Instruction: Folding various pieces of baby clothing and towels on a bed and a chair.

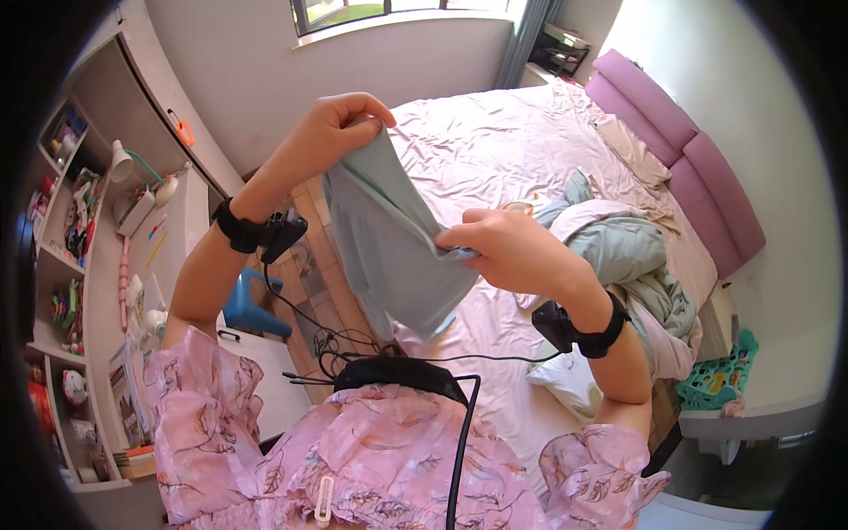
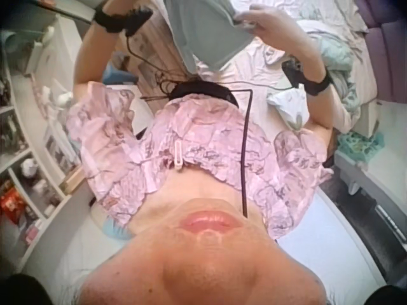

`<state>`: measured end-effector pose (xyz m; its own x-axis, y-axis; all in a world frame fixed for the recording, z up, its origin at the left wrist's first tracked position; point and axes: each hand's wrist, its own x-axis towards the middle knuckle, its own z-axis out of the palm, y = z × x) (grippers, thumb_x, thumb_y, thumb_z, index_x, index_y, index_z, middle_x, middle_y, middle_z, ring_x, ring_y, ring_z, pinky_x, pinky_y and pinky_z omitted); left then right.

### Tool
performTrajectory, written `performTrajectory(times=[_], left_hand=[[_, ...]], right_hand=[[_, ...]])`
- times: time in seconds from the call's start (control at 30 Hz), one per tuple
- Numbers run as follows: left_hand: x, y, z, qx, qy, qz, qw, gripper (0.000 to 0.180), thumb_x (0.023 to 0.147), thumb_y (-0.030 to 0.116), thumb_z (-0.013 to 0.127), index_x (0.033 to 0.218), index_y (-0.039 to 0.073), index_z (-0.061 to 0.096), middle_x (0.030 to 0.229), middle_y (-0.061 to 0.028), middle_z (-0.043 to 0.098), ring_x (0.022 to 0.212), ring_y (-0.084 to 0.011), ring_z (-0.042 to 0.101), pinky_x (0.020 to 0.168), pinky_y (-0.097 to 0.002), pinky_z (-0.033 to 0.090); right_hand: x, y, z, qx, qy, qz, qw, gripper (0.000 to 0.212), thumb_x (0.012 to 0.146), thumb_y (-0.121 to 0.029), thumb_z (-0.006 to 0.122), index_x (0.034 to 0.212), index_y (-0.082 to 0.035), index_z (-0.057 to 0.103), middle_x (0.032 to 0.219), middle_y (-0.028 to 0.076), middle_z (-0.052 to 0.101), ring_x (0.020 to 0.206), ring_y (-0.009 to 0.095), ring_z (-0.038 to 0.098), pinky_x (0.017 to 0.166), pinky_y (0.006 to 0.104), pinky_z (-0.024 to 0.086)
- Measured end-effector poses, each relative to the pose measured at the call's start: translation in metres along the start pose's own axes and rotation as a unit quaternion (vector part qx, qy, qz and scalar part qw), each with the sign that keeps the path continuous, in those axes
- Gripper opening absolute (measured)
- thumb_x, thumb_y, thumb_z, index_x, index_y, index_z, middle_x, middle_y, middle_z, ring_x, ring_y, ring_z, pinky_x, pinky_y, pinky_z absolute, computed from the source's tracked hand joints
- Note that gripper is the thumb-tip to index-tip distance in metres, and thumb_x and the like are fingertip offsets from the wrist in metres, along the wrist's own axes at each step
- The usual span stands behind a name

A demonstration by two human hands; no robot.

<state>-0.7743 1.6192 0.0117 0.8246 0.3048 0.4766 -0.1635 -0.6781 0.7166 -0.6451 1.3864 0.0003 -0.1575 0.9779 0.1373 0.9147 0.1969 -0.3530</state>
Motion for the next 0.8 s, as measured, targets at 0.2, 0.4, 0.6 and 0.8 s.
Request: performTrajectory(times=[0.2, 0.4, 0.6, 0.8], left_hand=[[-0.019, -0.005, -0.009, 0.132, 0.006, 0.091, 0.987, 0.011, 0.081, 0.010, 0.054, 0.087, 0.005, 0.062, 0.064, 0.0001, 0.051, 0.056, -0.0070, 0.041, 0.053, -0.0206, 0.035], [-0.030, 0.015, -0.027, 0.153, -0.093, -0.033, 0.983, 0.014, 0.079, 0.015, 0.060, 0.085, 0.003, 0.059, 0.064, -0.0038, 0.053, 0.057, -0.0105, 0.045, 0.052, -0.0241, 0.037], [-0.037, 0.006, -0.040, 0.158, -0.290, -0.024, 0.944, 0.027, 0.067, 0.019, 0.070, 0.082, 0.000, 0.059, 0.061, -0.0047, 0.050, 0.057, -0.0154, 0.044, 0.054, -0.0299, 0.037], [-0.035, -0.002, -0.060, 0.256, -0.278, -0.043, 0.925, 0.023, 0.072, 0.014, 0.065, 0.089, 0.000, 0.060, 0.093, -0.0072, 0.057, 0.081, -0.0141, 0.050, 0.071, -0.0268, 0.041]], right_hand=[[-0.002, 0.021, 0.016, -0.056, -0.005, 0.072, 0.996, 0.012, 0.070, -0.011, 0.062, 0.077, -0.002, 0.059, 0.071, 0.013, 0.055, 0.070, 0.031, 0.055, 0.064, 0.0367, 0.044], [-0.006, 0.016, 0.014, -0.123, -0.026, 0.111, 0.986, 0.018, 0.070, -0.020, 0.064, 0.067, -0.002, 0.059, 0.065, 0.015, 0.057, 0.067, 0.032, 0.058, 0.061, 0.0391, 0.045], [-0.009, 0.024, -0.011, -0.160, 0.132, 0.109, 0.972, 0.016, 0.066, -0.013, 0.066, 0.071, -0.003, 0.054, 0.060, 0.013, 0.053, 0.062, 0.028, 0.057, 0.057, 0.0353, 0.045], [-0.014, 0.034, -0.040, 0.280, 0.239, 0.219, 0.903, 0.009, 0.081, -0.007, 0.055, 0.081, -0.005, 0.047, 0.057, 0.004, 0.051, 0.045, 0.012, 0.053, 0.042, 0.0233, 0.042]])
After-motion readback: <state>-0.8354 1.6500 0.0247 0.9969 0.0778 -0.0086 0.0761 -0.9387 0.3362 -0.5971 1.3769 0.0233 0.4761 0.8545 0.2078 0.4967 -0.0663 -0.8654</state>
